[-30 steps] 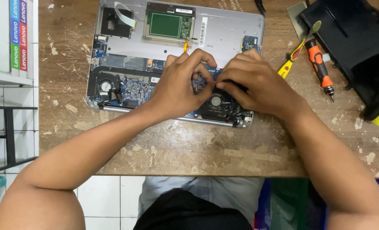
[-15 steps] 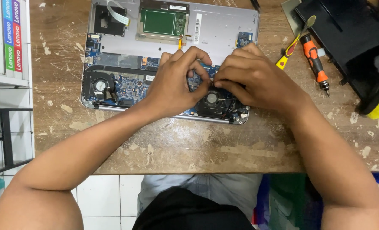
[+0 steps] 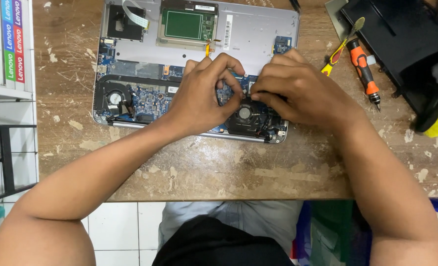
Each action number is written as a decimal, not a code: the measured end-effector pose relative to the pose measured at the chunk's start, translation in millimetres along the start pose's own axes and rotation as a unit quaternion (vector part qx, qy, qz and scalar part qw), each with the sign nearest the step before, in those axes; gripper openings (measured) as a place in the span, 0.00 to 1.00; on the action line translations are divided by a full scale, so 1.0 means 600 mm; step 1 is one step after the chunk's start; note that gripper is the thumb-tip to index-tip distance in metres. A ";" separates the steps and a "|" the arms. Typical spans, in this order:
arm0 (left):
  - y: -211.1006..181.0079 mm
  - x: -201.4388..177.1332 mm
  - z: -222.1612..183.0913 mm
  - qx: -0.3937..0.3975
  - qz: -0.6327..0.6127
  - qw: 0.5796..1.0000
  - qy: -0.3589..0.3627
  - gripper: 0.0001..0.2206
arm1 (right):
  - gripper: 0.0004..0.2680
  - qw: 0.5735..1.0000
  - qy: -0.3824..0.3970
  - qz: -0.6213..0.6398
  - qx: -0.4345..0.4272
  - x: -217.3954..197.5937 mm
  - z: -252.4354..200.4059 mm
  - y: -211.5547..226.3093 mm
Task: The person works on the internal components of a disassembled laptop placed on their lap. They use their hands to carefully disconnect and reconnect a small black ribbon cable to the motherboard near the cooling fan.
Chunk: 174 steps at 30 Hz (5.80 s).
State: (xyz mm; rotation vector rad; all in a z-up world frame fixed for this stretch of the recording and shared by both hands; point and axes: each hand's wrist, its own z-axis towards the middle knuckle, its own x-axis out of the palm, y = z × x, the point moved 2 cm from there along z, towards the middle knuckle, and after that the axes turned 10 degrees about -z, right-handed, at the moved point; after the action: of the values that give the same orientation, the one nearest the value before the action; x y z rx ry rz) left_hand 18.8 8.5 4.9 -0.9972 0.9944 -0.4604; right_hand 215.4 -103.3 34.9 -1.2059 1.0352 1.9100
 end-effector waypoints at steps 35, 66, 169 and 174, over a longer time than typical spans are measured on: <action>-0.002 -0.003 -0.003 0.003 0.006 1.000 0.009 0.18 | 0.01 0.998 -0.039 0.046 0.008 0.007 -0.003 -0.001; 0.008 -0.008 -0.005 0.052 -0.036 0.998 -0.002 0.23 | 0.01 0.986 -0.125 0.099 0.051 0.042 -0.001 -0.010; 0.001 0.001 0.000 -0.027 -0.028 0.999 -0.012 0.18 | 0.04 0.987 -0.152 0.061 0.008 0.029 -0.003 -0.006; 0.001 0.001 0.000 -0.025 -0.027 0.999 -0.016 0.19 | 0.02 0.978 -0.172 0.121 0.018 0.017 -0.002 -0.005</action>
State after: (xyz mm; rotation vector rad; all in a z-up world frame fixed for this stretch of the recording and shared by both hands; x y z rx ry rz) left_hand 19.1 8.2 4.2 -1.0762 0.9552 -0.4650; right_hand 214.6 -101.5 24.3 -0.7167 1.0568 2.1778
